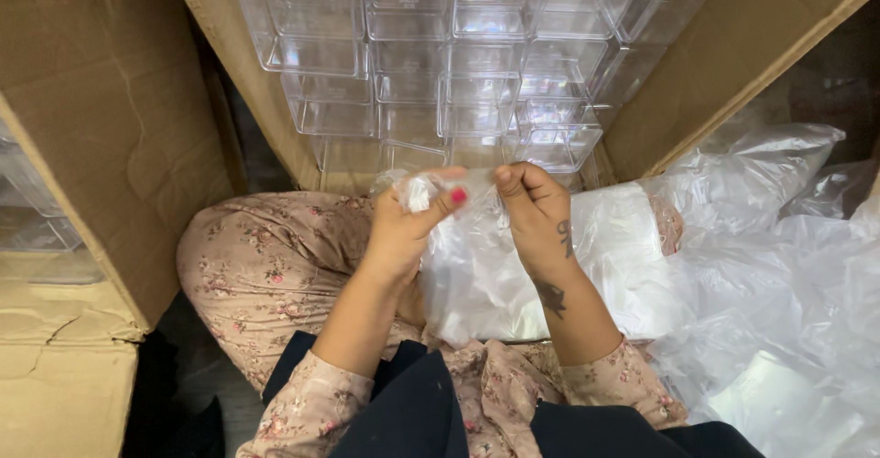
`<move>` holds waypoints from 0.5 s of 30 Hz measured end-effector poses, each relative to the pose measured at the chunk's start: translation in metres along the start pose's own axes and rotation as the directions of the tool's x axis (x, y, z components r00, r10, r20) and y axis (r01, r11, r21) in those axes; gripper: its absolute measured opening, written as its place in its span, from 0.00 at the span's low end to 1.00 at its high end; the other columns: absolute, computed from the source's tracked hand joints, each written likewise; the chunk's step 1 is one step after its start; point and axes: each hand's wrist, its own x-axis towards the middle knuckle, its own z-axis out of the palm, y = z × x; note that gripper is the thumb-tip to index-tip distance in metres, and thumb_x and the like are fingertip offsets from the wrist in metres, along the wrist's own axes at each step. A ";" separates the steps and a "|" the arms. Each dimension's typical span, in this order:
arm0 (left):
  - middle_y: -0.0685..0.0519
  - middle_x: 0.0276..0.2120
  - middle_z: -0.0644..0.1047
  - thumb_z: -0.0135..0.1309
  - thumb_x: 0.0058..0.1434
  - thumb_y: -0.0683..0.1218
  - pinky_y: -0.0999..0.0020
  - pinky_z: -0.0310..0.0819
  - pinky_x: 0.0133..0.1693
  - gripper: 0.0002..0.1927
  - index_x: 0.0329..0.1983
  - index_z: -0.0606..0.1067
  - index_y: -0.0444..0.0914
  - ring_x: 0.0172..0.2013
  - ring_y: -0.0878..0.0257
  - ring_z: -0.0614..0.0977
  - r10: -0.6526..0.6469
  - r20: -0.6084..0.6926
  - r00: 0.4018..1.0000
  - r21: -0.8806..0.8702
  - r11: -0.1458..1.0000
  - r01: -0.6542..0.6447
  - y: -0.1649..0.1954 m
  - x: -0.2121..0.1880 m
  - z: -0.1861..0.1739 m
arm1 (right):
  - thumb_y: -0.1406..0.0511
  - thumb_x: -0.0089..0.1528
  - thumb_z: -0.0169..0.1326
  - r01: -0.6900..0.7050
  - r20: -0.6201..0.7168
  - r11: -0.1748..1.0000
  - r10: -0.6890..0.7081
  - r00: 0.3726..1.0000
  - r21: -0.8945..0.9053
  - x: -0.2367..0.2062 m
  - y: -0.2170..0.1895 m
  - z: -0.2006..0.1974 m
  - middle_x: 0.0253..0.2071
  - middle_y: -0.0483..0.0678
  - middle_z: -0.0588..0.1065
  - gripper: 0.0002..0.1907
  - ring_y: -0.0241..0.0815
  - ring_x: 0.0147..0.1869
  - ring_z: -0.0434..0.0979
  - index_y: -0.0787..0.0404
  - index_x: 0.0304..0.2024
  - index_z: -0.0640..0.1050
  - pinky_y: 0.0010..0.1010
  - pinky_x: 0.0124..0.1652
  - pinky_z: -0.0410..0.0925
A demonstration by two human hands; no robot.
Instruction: The person sits on the floor and wraps white foam blocks in clear plastic bags, twisting and tucking the bag closed around each block. The wrapped blocks are stacked on their lap and placed into clear plastic boxes arranged inside a cardboard enclosure.
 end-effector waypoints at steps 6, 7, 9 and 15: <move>0.54 0.28 0.76 0.58 0.68 0.53 0.67 0.72 0.37 0.13 0.35 0.75 0.39 0.31 0.62 0.76 -0.160 0.044 0.986 -0.247 0.955 0.166 0.009 0.002 0.006 | 0.55 0.69 0.46 -0.310 0.188 0.744 0.247 0.951 0.592 0.007 -0.012 -0.003 0.25 0.42 0.73 0.20 0.35 0.30 0.71 0.60 0.30 0.76 0.31 0.40 0.69; 0.53 0.28 0.77 0.58 0.65 0.53 0.64 0.74 0.38 0.14 0.33 0.76 0.39 0.31 0.60 0.78 -0.246 0.010 0.969 -0.366 0.901 0.233 0.010 0.004 0.003 | 0.54 0.72 0.47 -0.332 0.346 0.577 0.090 0.934 0.746 0.010 -0.012 -0.007 0.23 0.42 0.70 0.22 0.36 0.29 0.69 0.59 0.27 0.73 0.34 0.43 0.69; 0.50 0.27 0.79 0.57 0.57 0.54 0.59 0.78 0.38 0.15 0.27 0.77 0.38 0.30 0.56 0.81 -0.423 -0.023 0.906 -0.592 0.736 0.329 0.012 0.013 -0.005 | 0.58 0.69 0.50 -0.312 0.362 0.466 -0.019 0.932 0.828 0.016 -0.011 -0.016 0.20 0.42 0.66 0.19 0.37 0.26 0.66 0.58 0.25 0.69 0.36 0.39 0.68; 0.52 0.28 0.77 0.59 0.59 0.48 0.67 0.65 0.33 0.10 0.31 0.79 0.35 0.29 0.65 0.73 -0.021 -0.322 0.947 0.111 0.992 0.059 0.002 0.075 -0.011 | 0.69 0.65 0.59 0.171 -0.264 0.985 -0.171 0.949 -0.022 0.071 -0.005 -0.005 0.26 0.43 0.64 0.13 0.35 0.27 0.60 0.60 0.34 0.66 0.36 0.27 0.58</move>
